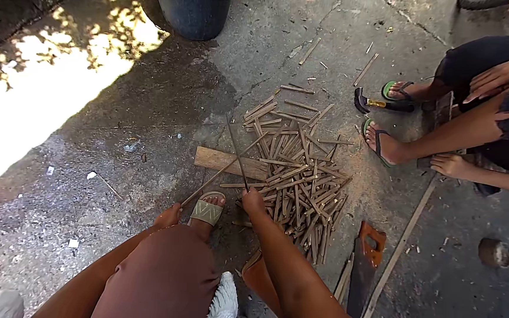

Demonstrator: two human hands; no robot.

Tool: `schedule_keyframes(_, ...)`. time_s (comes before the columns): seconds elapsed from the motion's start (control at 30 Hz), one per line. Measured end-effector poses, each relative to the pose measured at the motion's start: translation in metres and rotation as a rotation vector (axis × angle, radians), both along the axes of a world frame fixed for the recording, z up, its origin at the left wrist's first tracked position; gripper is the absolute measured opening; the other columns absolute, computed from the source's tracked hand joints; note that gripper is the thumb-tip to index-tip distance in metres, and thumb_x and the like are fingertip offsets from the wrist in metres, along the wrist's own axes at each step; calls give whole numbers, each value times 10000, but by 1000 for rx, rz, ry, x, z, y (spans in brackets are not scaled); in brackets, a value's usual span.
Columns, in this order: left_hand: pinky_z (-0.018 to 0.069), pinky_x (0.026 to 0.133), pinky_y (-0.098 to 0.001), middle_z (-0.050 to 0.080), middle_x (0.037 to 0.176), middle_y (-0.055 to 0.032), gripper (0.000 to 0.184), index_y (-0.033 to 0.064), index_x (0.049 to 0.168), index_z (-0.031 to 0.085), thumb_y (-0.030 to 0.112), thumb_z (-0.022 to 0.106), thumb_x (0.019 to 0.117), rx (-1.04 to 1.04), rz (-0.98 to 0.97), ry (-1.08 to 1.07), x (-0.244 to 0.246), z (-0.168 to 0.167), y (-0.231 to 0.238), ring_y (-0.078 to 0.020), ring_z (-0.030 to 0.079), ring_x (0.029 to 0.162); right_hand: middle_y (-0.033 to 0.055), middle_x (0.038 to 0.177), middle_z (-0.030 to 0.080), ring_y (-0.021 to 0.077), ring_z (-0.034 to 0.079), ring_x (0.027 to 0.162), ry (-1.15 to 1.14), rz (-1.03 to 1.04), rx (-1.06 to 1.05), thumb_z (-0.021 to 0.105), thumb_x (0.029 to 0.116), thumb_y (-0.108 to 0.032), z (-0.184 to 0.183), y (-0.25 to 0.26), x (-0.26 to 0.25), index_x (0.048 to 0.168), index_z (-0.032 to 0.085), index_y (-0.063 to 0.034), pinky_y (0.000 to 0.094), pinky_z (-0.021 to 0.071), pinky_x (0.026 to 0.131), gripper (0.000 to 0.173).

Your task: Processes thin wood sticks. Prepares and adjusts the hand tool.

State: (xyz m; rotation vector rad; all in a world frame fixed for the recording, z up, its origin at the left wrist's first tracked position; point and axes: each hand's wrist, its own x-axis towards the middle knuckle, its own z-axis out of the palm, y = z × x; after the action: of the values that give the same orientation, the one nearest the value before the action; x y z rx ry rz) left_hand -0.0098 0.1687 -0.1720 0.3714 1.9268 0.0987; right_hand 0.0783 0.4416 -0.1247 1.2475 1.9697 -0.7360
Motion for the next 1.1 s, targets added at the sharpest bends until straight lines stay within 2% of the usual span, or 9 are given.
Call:
schedule_keyframes(0.1,484,955,-593,640,1123,-309,458,-54,1311,529,310,301,1153,202,88,-97,-6,-16,-18,-438,648,1068,207,1274,682,333,655,1230,28,-2,10,340,1133,-351,-5,2,3,1371,570,-31,527,505,1027,460)
schedule_keyframes(0.17,497,789,-380,590,925,-159,410,-53,1177,576,287,348,1148,345,279,-196,-7,-28,-30,-216,585,801,225,1273,677,356,648,1232,62,-4,3,353,1135,-348,-13,4,12,1384,564,-19,538,497,1034,464)
schedule_keyframes(0.3,479,704,-226,586,888,-54,339,-44,1194,539,249,379,1140,413,510,-452,-5,-30,-38,-57,553,721,254,1267,668,384,648,1219,70,-22,-15,364,1133,-335,-24,8,38,1381,559,4,556,490,1035,463)
schedule_keyframes(0.5,465,1012,-592,632,1216,-331,456,-81,1304,563,271,316,1152,172,111,-95,2,-8,-15,-454,633,1157,237,1191,690,368,665,1165,78,-26,34,388,1128,-377,9,12,24,1271,626,14,545,500,999,479)
schedule_keyframes(0.6,459,1051,-615,539,1429,-305,473,-23,1433,480,307,294,1151,4,40,31,2,7,-2,-470,565,1307,247,1026,695,381,693,998,314,-56,128,418,1124,-363,46,15,-1,1190,641,38,555,529,909,463)
schedule_keyframes(0.83,485,1022,-601,575,1376,-294,448,-11,1417,479,300,299,1149,-19,-21,77,-6,13,12,-456,588,1279,130,766,645,185,652,598,1269,71,576,467,1089,-251,58,16,-16,1065,611,79,359,590,584,362)
schedule_keyframes(0.9,485,1021,-604,573,1377,-297,450,-8,1422,477,302,298,1149,-19,-19,65,-4,15,16,-461,588,1278,191,788,672,284,692,674,1067,68,543,477,1073,-224,21,14,7,1110,620,120,441,599,663,374)
schedule_keyframes(1.0,485,1028,-602,561,1405,-289,457,6,1442,464,316,299,1149,-32,-2,49,1,17,17,-461,584,1288,238,1221,694,375,676,1174,169,24,162,360,1131,-309,-3,16,26,1387,561,-4,538,517,1010,446)
schedule_keyframes(1.1,475,1033,-609,575,1382,-298,478,-13,1423,479,327,281,1151,-14,5,26,2,14,7,-460,588,1284,202,1273,687,344,658,1228,-38,44,82,341,1132,-321,-2,14,19,1390,568,-44,528,512,1016,441)
